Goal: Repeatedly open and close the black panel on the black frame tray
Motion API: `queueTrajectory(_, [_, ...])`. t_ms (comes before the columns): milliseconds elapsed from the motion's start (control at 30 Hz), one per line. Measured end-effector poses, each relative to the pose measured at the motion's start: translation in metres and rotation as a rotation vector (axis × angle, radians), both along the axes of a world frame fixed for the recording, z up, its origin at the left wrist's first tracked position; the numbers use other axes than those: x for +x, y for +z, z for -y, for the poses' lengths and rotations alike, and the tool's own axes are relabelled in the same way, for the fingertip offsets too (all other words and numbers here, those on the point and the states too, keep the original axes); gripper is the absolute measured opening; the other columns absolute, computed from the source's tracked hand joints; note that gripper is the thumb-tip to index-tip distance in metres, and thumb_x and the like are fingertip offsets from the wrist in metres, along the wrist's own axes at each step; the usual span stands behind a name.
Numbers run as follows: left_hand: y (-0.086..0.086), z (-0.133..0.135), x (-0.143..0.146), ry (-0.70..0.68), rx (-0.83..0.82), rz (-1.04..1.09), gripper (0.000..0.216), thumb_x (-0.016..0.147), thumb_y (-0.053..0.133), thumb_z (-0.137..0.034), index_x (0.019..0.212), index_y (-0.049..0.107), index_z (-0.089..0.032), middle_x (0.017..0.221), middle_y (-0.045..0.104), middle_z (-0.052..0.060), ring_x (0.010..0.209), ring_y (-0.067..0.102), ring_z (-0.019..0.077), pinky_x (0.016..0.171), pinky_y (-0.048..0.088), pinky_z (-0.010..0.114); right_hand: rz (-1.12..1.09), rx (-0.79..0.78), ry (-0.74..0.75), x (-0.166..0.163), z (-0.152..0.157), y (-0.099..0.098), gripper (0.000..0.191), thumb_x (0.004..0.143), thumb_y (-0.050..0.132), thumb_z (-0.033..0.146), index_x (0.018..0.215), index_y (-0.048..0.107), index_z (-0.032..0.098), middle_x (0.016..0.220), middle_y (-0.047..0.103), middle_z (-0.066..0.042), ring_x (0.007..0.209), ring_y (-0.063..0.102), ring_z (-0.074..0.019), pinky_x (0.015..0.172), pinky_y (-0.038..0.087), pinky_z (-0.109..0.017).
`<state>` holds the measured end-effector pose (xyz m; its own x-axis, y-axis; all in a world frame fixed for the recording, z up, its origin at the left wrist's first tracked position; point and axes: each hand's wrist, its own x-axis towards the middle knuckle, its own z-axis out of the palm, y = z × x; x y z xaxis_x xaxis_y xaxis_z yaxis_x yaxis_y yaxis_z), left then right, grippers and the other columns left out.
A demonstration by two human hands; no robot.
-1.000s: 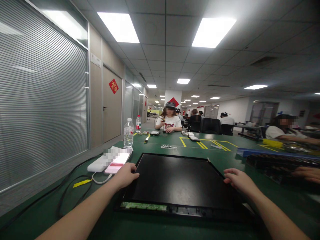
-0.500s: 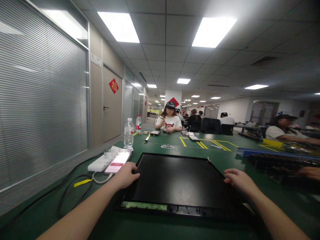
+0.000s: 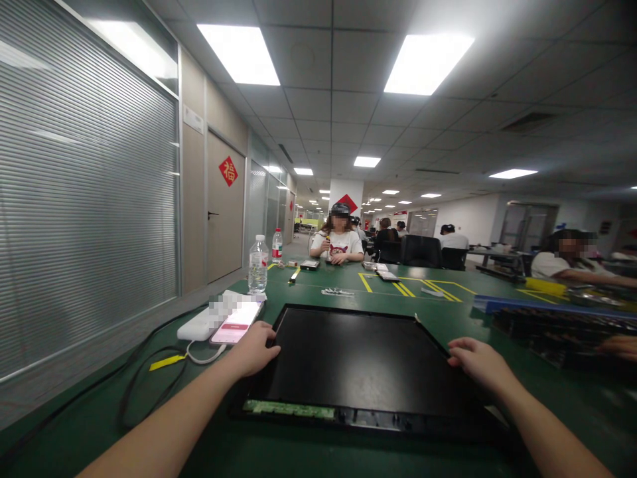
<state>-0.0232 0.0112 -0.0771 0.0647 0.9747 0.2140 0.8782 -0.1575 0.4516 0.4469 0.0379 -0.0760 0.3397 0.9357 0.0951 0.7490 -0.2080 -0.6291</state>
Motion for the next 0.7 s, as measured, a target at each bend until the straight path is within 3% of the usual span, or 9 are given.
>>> queueTrajectory(367, [0.011,0.012,-0.007,-0.161,-0.011,-0.038,0.050,0.063,0.060,-0.040,0.108,0.062,-0.019,0.116,0.055,0.010,0.105,0.052,0.0251,0.093,0.036,0.032,-0.011,-0.005,0.001,0.002,-0.003,-0.001,0.030,0.068,0.049,0.029,0.092,0.061,0.018,0.069,0.070,-0.004,0.068,0.062,-0.0193,0.060,0.042,-0.028])
queueTrajectory(700, [0.031,0.030,-0.017,-0.255,-0.219,-0.038,0.084,0.041,0.074,-0.052,0.120,0.052,-0.035,0.124,0.055,0.003,0.110,0.049,0.0306,0.090,0.037,0.036,0.005,-0.014,-0.013,-0.001,0.001,0.001,0.029,0.067,0.048,0.030,0.091,0.062,0.019,0.069,0.071,-0.004,0.066,0.062,-0.0189,0.060,0.041,-0.028])
